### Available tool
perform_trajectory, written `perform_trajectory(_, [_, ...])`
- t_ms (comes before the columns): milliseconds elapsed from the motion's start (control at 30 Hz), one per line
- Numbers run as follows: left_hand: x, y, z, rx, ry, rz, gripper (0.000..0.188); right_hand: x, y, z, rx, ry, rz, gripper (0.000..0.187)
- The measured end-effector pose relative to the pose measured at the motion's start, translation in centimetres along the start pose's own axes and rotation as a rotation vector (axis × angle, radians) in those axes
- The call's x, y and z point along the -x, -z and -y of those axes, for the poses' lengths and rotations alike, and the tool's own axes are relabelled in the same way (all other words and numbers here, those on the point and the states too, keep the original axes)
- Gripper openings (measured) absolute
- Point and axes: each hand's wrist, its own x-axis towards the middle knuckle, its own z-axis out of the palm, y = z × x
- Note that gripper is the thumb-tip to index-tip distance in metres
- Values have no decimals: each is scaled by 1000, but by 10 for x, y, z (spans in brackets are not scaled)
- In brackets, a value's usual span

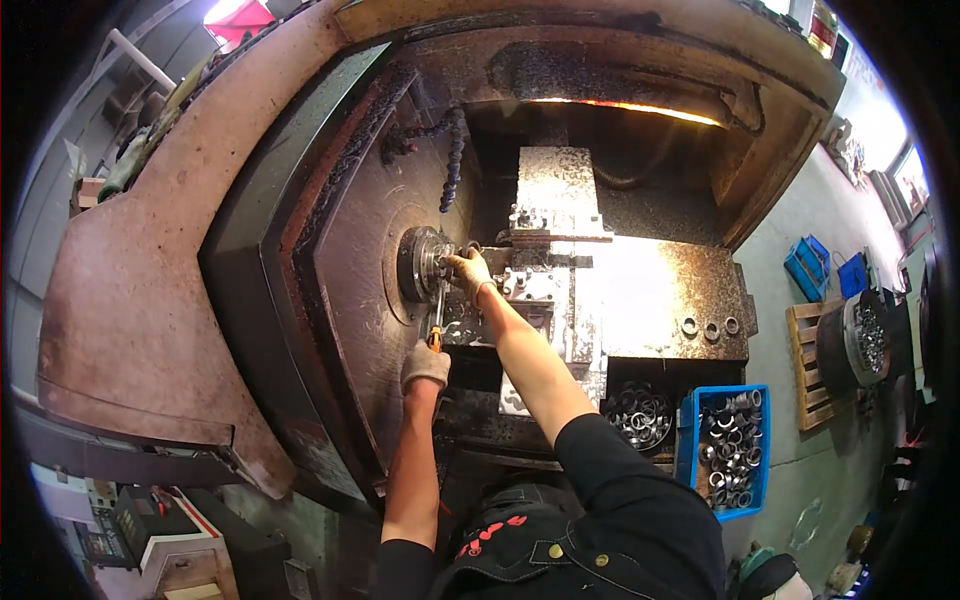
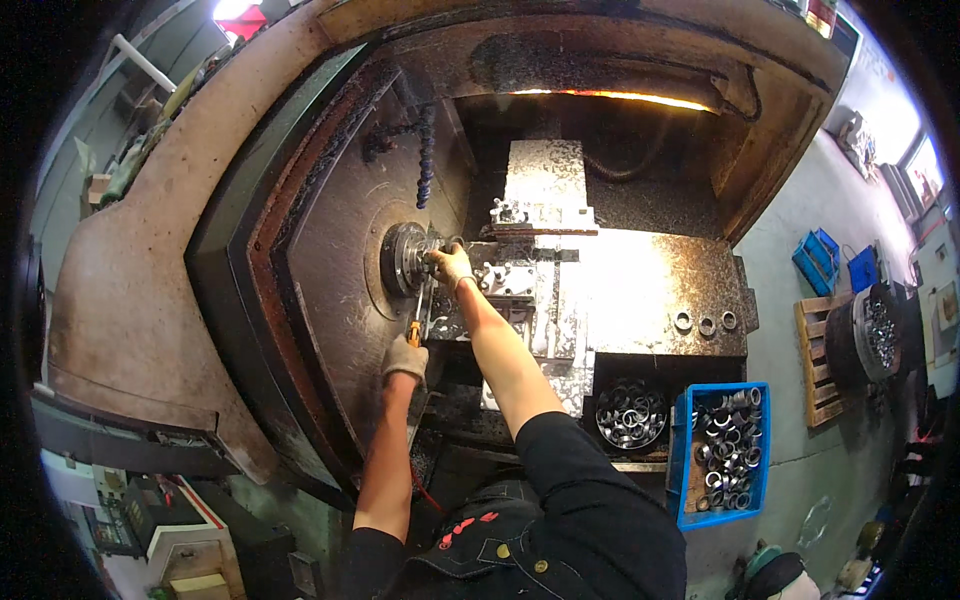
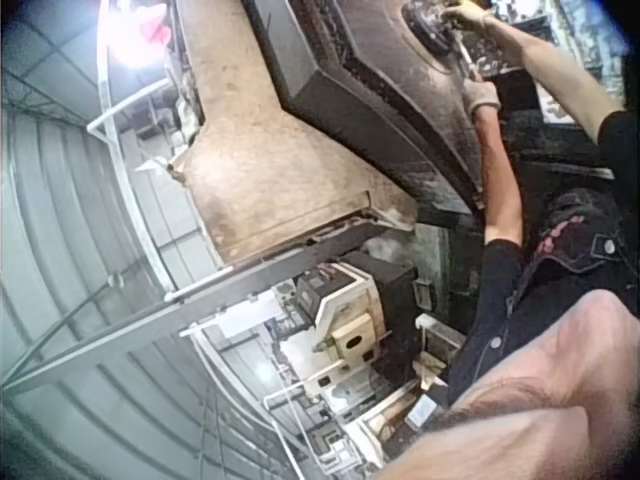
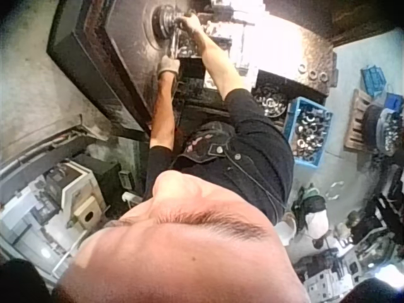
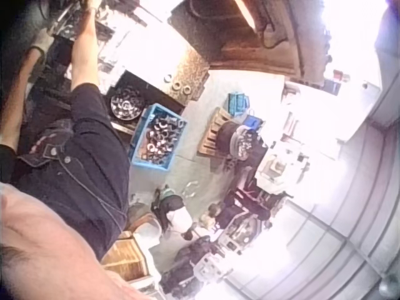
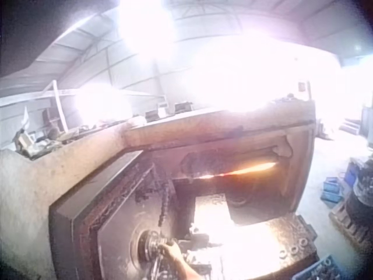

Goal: The person operates a metal lathe in a workshop, repeatedly loading small metal rings into the machine's chuck. They use a screwdriver to secure the parts and a caliper to measure them. The person cycles through loading, securing, and measuring the parts, placing finished items into a blue bin.

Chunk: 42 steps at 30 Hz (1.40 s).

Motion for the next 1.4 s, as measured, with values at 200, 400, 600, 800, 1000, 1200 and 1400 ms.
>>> perform_trajectory(200, [18, -5, 3, -26, -56, 79, 32, -28, 15, -28, -76, -17, -94, 23])
perform_trajectory(400, [19, -27, -11, -10, -175, 181, 33, -86, 69, -37, 209, 329, -231, 37])
perform_trajectory(600, [23, -5, 25, 107, -38, -43, 32, -12, 4, -49, 105, 76, 39, 39])
perform_trajectory(800, [32, 13, -11, -43, -33, 2, 30, 11, 4, -25, -158, 33, 7, 28])
perform_trajectory(1000, [26, 4, 1, -108, -53, 75, 32, 6, 21, -30, -116, -4, -13, 30])
perform_trajectory(1200, [1, 11, -1, -81, -54, 14, 32, 9, 19, -36, -147, 7, 23, 25])
perform_trajectory(1400, [0, 3, 9, -37, -48, 27, 29, 15, 10, -34, -190, 35, 26, 17])
